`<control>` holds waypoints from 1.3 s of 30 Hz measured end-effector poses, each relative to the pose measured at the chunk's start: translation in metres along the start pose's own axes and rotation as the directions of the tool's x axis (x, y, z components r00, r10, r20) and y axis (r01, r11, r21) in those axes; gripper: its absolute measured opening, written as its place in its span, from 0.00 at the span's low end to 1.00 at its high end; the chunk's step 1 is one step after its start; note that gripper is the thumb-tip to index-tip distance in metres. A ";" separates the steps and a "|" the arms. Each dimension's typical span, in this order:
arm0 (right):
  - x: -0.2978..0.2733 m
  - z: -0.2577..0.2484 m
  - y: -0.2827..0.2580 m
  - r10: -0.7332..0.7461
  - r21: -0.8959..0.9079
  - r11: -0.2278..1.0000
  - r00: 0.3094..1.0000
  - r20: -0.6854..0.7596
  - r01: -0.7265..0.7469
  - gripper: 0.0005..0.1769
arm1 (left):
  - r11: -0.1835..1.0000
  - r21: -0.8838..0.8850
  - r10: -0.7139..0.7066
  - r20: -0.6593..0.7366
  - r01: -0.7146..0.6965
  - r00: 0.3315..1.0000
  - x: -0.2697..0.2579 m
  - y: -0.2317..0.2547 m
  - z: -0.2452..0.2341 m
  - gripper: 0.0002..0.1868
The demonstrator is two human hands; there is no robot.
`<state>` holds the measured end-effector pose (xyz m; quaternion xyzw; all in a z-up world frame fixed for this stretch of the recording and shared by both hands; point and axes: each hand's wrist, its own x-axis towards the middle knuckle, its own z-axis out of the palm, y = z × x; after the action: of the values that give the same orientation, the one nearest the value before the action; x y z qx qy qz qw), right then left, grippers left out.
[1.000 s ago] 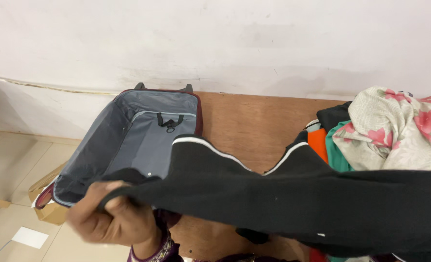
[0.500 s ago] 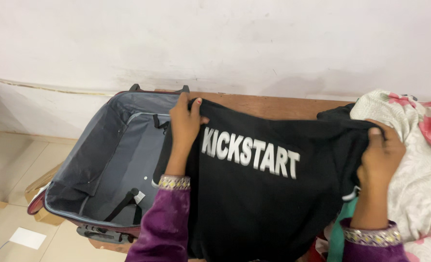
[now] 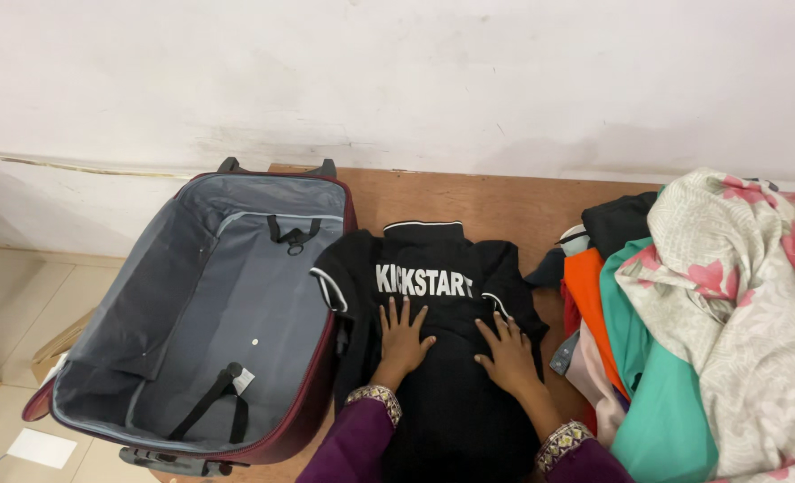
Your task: The person folds a black shirt with white text on a wooden table and places it into an open suitcase. The person then picks up a floral patterned cloth from a pile of clothes and begins to fold it.
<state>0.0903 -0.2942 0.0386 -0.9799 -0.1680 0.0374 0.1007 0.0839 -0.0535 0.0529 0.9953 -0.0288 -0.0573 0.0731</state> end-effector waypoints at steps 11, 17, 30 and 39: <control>-0.033 0.011 0.013 0.255 -0.232 0.944 0.965 0.058 -0.235 0.38 | 0.950 -0.309 0.033 -0.011 -0.035 0.999 -0.044 0.007 0.029 0.39; -0.066 0.034 0.029 0.318 -0.456 0.854 0.945 0.077 -0.250 0.39 | 0.938 -0.334 0.090 -0.018 -0.091 0.996 -0.079 0.020 0.044 0.39; -0.007 -0.045 -0.016 0.271 0.104 0.958 0.962 -0.019 -0.268 0.23 | 0.467 -0.884 -0.557 -0.310 -0.019 0.770 -0.052 0.008 -0.004 0.53; 0.123 0.005 0.047 -0.092 0.334 0.886 0.826 -0.556 0.323 0.41 | 0.904 -0.420 -0.171 -0.197 0.075 0.965 0.012 0.013 0.005 0.43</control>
<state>0.2204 -0.2949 0.0187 -0.8832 -0.2303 -0.2084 0.3513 0.0948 -0.0674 0.0483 0.9575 0.0558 0.0487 0.2787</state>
